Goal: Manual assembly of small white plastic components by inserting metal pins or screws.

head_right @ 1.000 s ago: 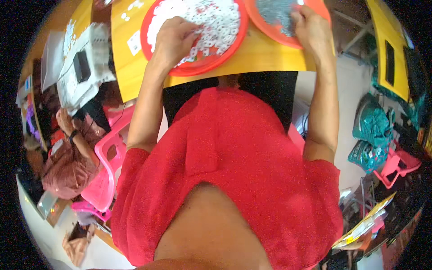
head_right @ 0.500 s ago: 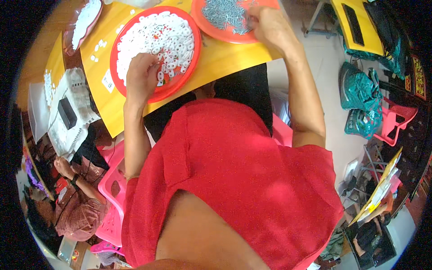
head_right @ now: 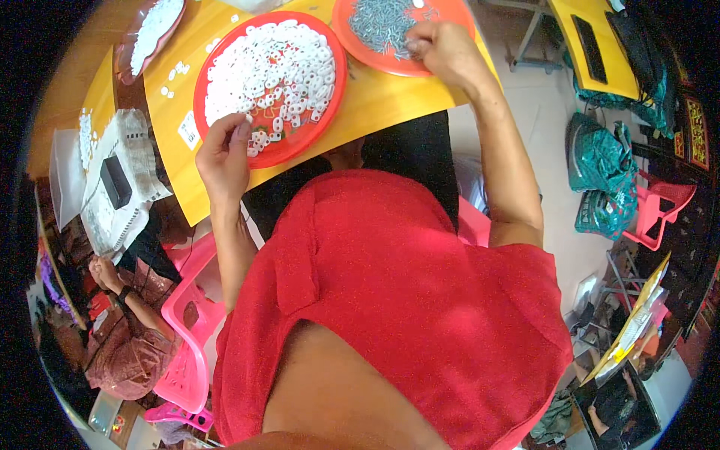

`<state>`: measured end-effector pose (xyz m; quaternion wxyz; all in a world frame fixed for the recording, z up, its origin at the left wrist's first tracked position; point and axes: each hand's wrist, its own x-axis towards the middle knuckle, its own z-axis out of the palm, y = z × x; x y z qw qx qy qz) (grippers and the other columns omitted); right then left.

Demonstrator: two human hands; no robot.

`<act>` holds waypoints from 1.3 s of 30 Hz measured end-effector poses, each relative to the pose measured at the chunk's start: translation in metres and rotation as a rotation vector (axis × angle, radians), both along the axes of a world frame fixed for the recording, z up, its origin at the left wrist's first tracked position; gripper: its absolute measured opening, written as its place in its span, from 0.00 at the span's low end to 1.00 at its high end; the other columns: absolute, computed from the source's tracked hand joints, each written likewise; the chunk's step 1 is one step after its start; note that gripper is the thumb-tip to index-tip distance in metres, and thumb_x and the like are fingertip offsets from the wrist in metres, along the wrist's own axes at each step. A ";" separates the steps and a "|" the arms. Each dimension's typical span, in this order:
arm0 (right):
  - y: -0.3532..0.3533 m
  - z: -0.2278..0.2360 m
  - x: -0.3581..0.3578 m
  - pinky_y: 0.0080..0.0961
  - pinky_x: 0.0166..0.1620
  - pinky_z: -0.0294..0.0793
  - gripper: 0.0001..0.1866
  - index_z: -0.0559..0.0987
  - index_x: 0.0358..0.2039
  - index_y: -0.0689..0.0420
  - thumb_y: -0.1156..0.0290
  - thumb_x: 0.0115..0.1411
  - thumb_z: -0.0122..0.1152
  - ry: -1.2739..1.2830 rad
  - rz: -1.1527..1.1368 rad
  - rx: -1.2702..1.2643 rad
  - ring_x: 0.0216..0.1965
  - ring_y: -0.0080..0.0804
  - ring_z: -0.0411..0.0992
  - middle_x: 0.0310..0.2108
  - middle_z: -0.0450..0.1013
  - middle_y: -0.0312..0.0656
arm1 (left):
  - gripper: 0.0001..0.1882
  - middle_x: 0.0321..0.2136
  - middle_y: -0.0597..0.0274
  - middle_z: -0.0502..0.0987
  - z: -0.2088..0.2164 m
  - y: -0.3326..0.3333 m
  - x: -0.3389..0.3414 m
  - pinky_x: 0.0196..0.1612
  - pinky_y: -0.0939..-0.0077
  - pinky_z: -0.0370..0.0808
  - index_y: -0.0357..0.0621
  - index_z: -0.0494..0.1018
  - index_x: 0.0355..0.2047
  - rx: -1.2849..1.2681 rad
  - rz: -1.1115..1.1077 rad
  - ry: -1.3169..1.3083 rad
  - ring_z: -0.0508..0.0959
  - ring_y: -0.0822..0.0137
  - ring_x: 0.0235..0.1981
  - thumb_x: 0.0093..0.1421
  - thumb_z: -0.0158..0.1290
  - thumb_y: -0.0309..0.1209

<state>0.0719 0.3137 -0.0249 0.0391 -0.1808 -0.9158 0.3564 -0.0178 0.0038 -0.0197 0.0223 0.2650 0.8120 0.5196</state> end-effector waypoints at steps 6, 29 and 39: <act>0.005 0.002 -0.001 0.16 0.30 0.67 0.05 0.77 0.30 0.60 0.74 0.52 0.56 -0.025 -0.117 -0.066 0.25 0.16 0.68 0.21 0.72 0.34 | 0.05 0.26 0.64 0.72 -0.001 0.003 -0.002 0.30 0.86 0.67 0.35 0.72 0.31 0.058 -0.023 -0.086 0.70 0.77 0.27 0.52 0.49 0.19; -0.109 0.026 -0.043 0.14 0.30 0.69 0.07 0.73 0.33 0.64 0.78 0.53 0.54 0.188 0.187 -1.160 0.28 0.22 0.71 0.29 0.73 0.42 | 0.10 0.32 0.53 0.73 -0.003 0.005 0.003 0.36 0.78 0.73 0.30 0.68 0.36 0.881 -0.172 -0.730 0.74 0.67 0.31 0.52 0.48 0.16; -0.150 0.029 -0.050 0.13 0.31 0.66 0.06 0.74 0.32 0.64 0.76 0.53 0.53 0.278 0.224 -1.152 0.27 0.18 0.67 0.26 0.71 0.37 | 0.11 0.30 0.52 0.73 0.007 0.007 0.009 0.36 0.78 0.73 0.30 0.68 0.37 0.910 -0.134 -0.699 0.75 0.67 0.29 0.51 0.48 0.16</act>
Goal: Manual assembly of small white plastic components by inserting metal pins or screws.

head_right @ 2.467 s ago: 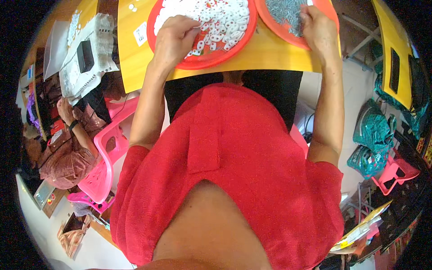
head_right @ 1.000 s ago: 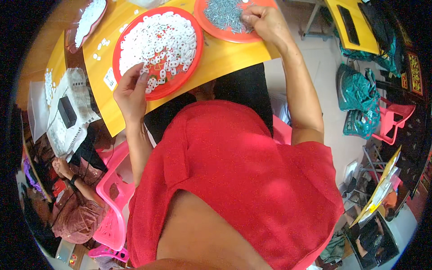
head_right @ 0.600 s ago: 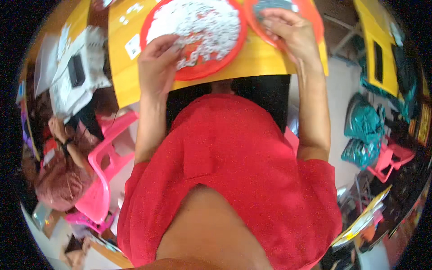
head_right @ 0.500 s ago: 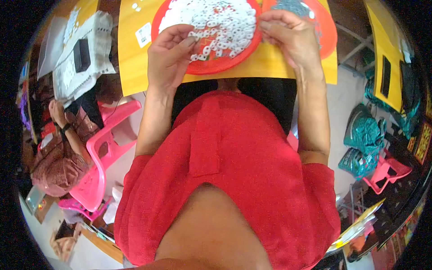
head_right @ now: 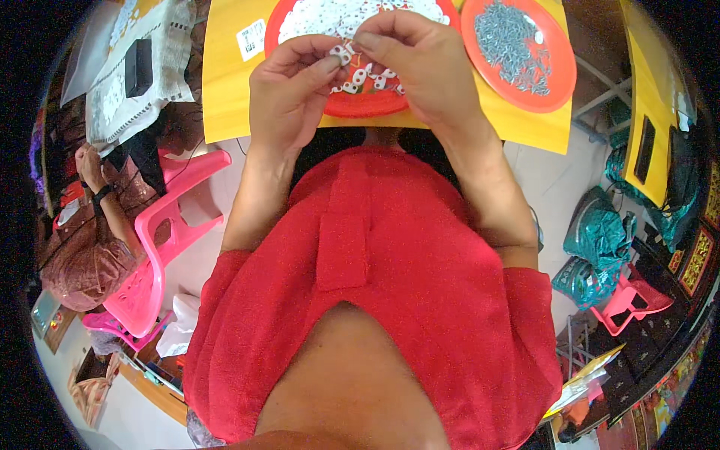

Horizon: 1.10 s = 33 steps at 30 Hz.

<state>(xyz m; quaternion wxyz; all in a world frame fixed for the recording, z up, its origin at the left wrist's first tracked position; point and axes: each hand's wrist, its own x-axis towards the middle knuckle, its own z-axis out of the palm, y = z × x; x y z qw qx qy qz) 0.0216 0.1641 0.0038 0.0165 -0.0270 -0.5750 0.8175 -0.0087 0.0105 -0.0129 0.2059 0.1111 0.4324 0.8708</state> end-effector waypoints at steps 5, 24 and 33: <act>0.000 0.001 0.001 0.13 0.33 0.67 0.07 0.73 0.34 0.66 0.77 0.54 0.52 -0.004 0.016 0.068 0.29 0.19 0.67 0.28 0.71 0.38 | 0.11 0.31 0.52 0.74 0.000 0.001 -0.001 0.35 0.78 0.74 0.30 0.68 0.37 0.000 0.000 0.004 0.75 0.67 0.29 0.51 0.48 0.16; -0.009 0.006 0.002 0.12 0.23 0.61 0.04 0.76 0.25 0.64 0.76 0.50 0.56 -0.009 -0.070 0.368 0.21 0.13 0.62 0.18 0.69 0.31 | 0.10 0.29 0.53 0.74 0.006 0.004 0.006 0.33 0.80 0.73 0.29 0.70 0.34 -0.293 0.132 0.106 0.74 0.69 0.28 0.49 0.50 0.15; -0.010 -0.001 0.000 0.13 0.23 0.62 0.04 0.76 0.26 0.63 0.76 0.50 0.56 0.011 -0.093 0.362 0.20 0.13 0.63 0.18 0.70 0.32 | 0.09 0.27 0.54 0.74 0.000 0.008 0.005 0.31 0.81 0.73 0.29 0.70 0.33 -0.323 0.181 0.134 0.74 0.70 0.26 0.49 0.52 0.16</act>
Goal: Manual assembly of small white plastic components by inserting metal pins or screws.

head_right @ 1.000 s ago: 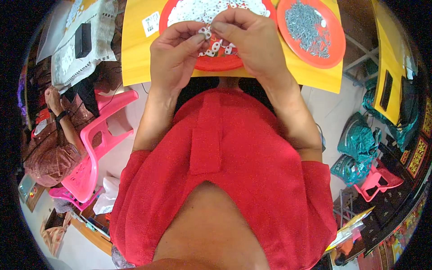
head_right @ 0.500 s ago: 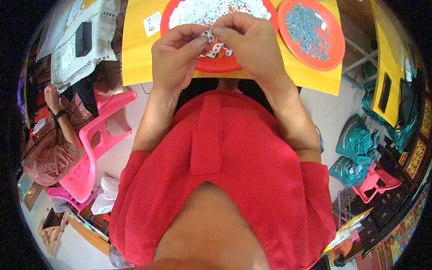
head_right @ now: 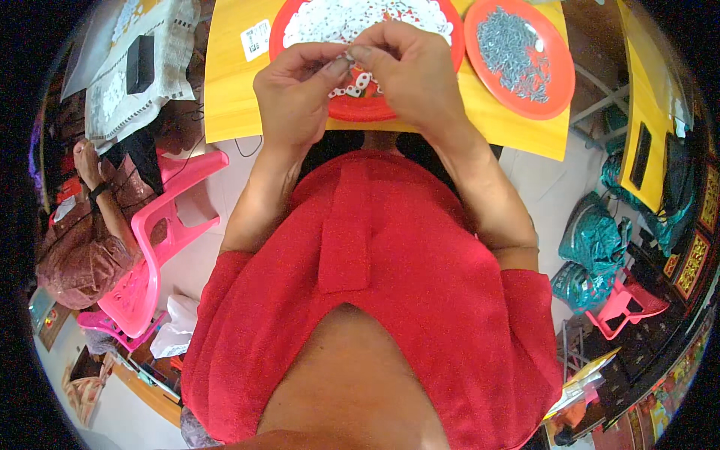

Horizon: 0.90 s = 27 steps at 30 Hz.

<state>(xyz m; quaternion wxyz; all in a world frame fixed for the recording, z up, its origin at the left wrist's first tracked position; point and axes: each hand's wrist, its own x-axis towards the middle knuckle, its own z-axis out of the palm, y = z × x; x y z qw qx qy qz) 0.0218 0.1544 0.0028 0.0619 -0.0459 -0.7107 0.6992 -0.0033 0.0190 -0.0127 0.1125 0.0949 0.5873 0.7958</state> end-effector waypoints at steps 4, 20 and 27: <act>0.015 -0.008 0.000 0.14 0.23 0.63 0.07 0.75 0.25 0.63 0.72 0.50 0.57 0.097 -0.103 -0.003 0.21 0.14 0.63 0.19 0.70 0.32 | 0.09 0.28 0.53 0.74 0.002 0.007 -0.001 0.33 0.79 0.73 0.28 0.69 0.33 0.001 -0.012 -0.010 0.74 0.68 0.28 0.49 0.50 0.16; 0.189 0.004 0.052 0.25 0.23 0.66 0.04 0.75 0.24 0.63 0.78 0.45 0.55 -0.468 -0.281 1.034 0.19 0.27 0.68 0.18 0.72 0.43 | 0.10 0.29 0.57 0.73 -0.018 -0.013 -0.002 0.33 0.82 0.72 0.29 0.70 0.34 0.015 -0.068 -0.140 0.73 0.71 0.28 0.49 0.50 0.14; 0.192 -0.016 0.054 0.31 0.35 0.70 0.14 0.74 0.35 0.62 0.76 0.44 0.56 -0.413 -0.016 1.245 0.30 0.43 0.72 0.25 0.72 0.52 | 0.10 0.28 0.57 0.73 -0.015 -0.012 -0.002 0.33 0.82 0.73 0.29 0.70 0.34 0.011 -0.069 -0.144 0.73 0.71 0.28 0.49 0.49 0.13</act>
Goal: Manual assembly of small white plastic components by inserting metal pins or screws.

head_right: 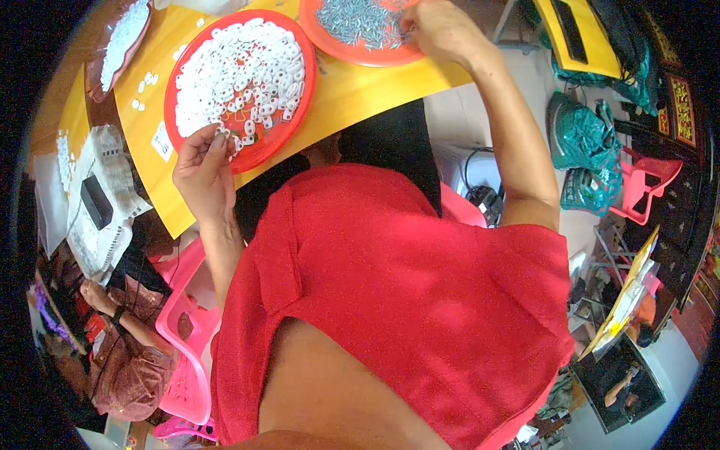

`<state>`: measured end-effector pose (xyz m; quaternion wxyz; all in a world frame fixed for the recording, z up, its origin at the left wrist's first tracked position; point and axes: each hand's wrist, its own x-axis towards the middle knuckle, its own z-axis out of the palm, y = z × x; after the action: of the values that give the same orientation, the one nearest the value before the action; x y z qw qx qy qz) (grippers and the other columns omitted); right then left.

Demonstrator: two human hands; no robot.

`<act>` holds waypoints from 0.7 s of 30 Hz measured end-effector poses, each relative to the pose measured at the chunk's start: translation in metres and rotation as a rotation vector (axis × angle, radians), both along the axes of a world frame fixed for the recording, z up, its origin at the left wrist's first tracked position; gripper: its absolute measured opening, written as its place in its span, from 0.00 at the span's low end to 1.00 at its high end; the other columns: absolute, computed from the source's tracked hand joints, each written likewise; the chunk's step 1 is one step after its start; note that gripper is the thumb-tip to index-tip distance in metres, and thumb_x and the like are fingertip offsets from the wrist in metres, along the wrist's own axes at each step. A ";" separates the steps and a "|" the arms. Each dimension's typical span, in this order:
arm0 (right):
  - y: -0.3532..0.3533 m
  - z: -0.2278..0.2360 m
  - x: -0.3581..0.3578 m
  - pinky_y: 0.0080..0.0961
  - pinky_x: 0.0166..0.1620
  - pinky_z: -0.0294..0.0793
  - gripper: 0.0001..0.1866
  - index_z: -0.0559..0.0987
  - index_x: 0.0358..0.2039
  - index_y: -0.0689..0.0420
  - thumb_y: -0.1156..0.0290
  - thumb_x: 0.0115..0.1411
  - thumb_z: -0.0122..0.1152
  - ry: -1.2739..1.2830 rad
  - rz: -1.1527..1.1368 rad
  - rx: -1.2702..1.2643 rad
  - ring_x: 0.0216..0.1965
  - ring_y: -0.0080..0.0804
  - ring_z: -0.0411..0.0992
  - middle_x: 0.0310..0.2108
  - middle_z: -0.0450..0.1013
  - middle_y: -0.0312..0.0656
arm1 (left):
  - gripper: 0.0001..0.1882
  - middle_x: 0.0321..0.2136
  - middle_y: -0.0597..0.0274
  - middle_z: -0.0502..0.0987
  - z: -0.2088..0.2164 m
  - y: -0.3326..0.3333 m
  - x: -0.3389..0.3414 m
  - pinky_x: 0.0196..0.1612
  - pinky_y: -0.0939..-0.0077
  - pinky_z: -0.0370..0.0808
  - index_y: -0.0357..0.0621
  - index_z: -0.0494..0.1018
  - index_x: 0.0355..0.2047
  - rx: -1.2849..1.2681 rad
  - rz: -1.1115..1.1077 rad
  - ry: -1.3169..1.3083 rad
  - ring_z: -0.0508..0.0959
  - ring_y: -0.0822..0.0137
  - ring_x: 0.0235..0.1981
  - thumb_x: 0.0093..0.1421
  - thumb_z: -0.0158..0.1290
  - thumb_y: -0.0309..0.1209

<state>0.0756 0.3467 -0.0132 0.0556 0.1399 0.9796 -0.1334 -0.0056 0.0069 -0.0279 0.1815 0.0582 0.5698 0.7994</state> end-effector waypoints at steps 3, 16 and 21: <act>-0.007 -0.007 -0.005 0.33 0.36 0.69 0.14 0.74 0.35 0.62 0.77 0.44 0.55 0.035 0.073 0.152 0.31 0.46 0.71 0.26 0.71 0.53 | 0.10 0.28 0.57 0.73 0.000 -0.003 0.001 0.33 0.82 0.73 0.29 0.70 0.33 0.001 0.011 0.011 0.73 0.72 0.28 0.49 0.48 0.13; -0.006 -0.021 -0.014 0.19 0.28 0.68 0.08 0.75 0.33 0.62 0.74 0.53 0.54 0.254 -0.177 -0.472 0.24 0.20 0.69 0.21 0.72 0.35 | 0.10 0.28 0.57 0.73 0.000 0.000 0.001 0.33 0.82 0.72 0.30 0.70 0.34 0.037 -0.002 -0.036 0.73 0.72 0.28 0.49 0.49 0.13; -0.002 -0.013 -0.013 0.13 0.27 0.66 0.07 0.75 0.32 0.62 0.74 0.55 0.53 0.294 -0.251 -0.952 0.22 0.18 0.67 0.23 0.72 0.35 | 0.10 0.28 0.57 0.73 0.003 0.004 -0.001 0.33 0.82 0.72 0.29 0.69 0.35 0.118 -0.028 -0.064 0.73 0.71 0.28 0.50 0.48 0.14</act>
<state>0.0624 0.3444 -0.0260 -0.0418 0.1953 0.7834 -0.5886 -0.0069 0.0113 -0.0245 0.2072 0.0511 0.5147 0.8304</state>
